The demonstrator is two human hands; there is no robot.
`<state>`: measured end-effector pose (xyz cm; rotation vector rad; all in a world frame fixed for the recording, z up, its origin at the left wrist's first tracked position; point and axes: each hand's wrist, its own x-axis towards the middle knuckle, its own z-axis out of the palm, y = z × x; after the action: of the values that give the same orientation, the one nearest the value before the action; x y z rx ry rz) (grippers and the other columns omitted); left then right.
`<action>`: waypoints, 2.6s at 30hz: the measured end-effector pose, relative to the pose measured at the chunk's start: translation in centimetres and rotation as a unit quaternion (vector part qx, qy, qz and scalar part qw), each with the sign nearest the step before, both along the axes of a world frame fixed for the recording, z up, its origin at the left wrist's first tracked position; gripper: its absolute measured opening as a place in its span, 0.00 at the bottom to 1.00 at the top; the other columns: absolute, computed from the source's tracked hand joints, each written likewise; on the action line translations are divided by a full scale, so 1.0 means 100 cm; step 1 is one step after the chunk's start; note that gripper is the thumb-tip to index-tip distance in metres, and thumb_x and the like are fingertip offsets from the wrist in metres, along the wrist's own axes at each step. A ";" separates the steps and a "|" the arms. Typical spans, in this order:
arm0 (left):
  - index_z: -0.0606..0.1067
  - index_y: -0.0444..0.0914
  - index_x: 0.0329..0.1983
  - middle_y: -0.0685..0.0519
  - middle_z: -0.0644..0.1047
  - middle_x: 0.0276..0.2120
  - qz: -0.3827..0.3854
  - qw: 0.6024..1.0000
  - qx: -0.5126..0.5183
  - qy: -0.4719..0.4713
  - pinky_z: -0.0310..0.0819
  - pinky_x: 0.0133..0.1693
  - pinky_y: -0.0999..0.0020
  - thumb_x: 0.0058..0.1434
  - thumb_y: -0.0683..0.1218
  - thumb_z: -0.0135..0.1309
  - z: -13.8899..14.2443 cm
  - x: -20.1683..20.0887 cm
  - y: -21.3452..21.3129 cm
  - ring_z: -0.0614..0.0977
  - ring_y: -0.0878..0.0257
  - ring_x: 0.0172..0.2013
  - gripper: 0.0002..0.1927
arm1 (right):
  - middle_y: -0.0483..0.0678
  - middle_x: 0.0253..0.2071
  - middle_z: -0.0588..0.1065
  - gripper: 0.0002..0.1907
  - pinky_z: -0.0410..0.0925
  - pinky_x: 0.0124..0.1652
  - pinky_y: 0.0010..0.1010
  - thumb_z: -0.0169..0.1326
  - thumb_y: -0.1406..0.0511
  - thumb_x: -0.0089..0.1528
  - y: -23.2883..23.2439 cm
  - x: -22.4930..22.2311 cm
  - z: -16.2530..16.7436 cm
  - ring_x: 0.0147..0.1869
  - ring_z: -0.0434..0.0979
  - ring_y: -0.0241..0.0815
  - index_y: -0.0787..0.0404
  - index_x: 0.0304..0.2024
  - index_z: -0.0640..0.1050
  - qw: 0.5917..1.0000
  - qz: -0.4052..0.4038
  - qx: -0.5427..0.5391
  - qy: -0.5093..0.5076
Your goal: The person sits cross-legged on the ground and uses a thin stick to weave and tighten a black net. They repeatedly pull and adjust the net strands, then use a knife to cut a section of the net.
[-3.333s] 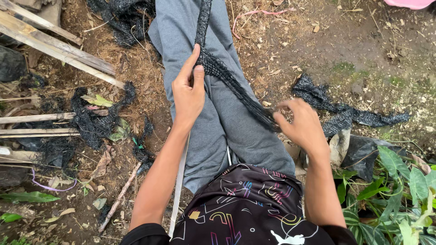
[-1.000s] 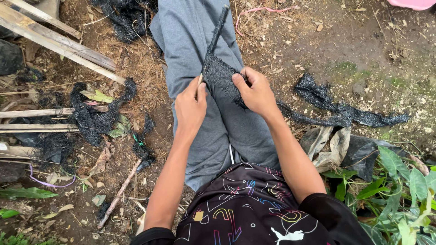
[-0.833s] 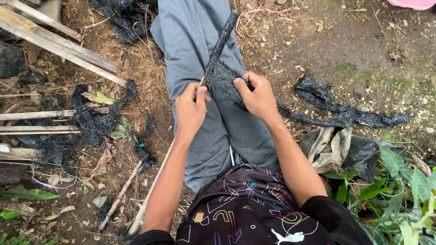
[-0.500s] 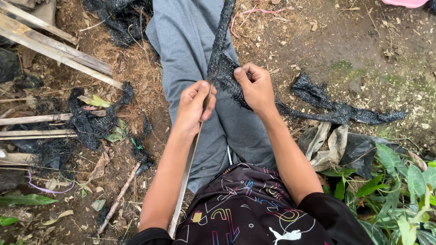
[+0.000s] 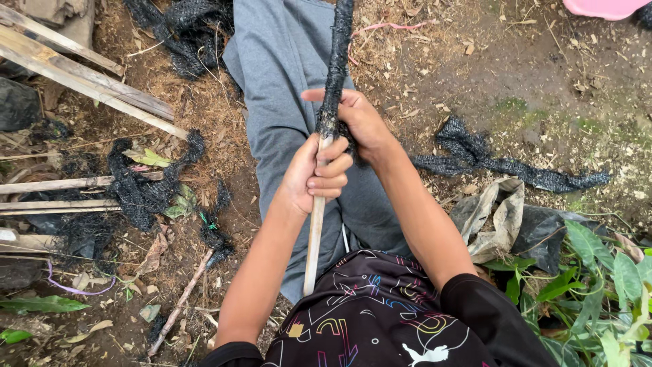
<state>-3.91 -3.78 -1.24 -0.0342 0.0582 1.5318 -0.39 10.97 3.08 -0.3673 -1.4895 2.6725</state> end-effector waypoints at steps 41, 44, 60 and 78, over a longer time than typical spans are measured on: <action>0.72 0.42 0.46 0.57 0.67 0.16 0.237 0.856 -0.284 0.361 0.51 0.14 0.78 0.71 0.48 0.44 0.007 0.011 -0.015 0.62 0.73 0.13 0.08 | 0.33 0.25 0.65 0.17 0.52 0.28 0.22 0.58 0.62 0.70 -0.015 0.015 -0.013 0.29 0.56 0.23 0.62 0.29 0.73 0.916 -0.222 0.333 0.012; 0.72 0.37 0.44 0.56 0.72 0.24 0.242 0.826 -0.321 0.396 0.59 0.18 0.77 0.75 0.49 0.44 0.002 0.007 -0.016 0.68 0.73 0.19 0.11 | 0.33 0.26 0.68 0.16 0.58 0.30 0.21 0.57 0.61 0.70 -0.018 0.014 -0.013 0.31 0.61 0.22 0.62 0.29 0.74 0.921 -0.215 0.323 0.030; 0.72 0.35 0.40 0.59 0.71 0.24 0.210 0.773 -0.326 0.503 0.67 0.20 0.75 0.74 0.53 0.45 -0.010 0.014 -0.021 0.70 0.74 0.20 0.17 | 0.39 0.29 0.76 0.11 0.67 0.29 0.24 0.55 0.64 0.69 -0.012 -0.006 -0.002 0.30 0.72 0.27 0.68 0.41 0.80 0.978 -0.119 0.169 -0.009; 0.65 0.39 0.33 0.63 0.58 0.16 0.142 0.959 -0.157 0.189 0.47 0.14 0.79 0.78 0.59 0.39 -0.014 0.012 -0.032 0.57 0.76 0.13 0.22 | 0.34 0.28 0.71 0.09 0.57 0.30 0.19 0.56 0.64 0.68 -0.008 0.004 -0.007 0.29 0.62 0.22 0.65 0.39 0.81 0.958 -0.138 0.250 -0.002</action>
<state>-2.74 -6.99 -2.63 -0.0015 0.6259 1.7863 0.03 10.17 2.39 -0.4962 -1.8768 1.9979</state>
